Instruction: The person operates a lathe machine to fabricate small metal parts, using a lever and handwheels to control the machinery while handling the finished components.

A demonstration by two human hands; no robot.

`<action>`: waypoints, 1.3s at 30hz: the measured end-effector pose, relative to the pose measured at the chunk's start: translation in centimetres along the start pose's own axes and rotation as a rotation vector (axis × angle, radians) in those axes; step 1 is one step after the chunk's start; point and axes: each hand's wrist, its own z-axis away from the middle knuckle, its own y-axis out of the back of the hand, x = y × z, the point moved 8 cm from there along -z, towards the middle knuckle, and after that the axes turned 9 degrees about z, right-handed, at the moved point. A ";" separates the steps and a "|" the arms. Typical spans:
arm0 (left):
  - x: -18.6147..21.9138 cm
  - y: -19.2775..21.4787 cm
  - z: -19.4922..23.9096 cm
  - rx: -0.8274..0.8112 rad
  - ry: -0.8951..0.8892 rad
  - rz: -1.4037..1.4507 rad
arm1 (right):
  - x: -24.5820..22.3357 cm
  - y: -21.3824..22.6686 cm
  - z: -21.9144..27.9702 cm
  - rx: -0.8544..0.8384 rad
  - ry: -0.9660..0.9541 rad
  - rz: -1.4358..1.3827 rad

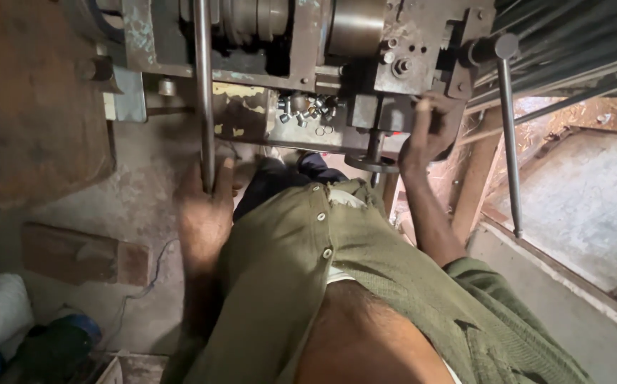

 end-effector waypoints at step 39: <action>-6.0 -0.9 -2.1 -1.042 0.040 1.356 | 14.7 6.7 44.5 -0.708 -0.971 0.563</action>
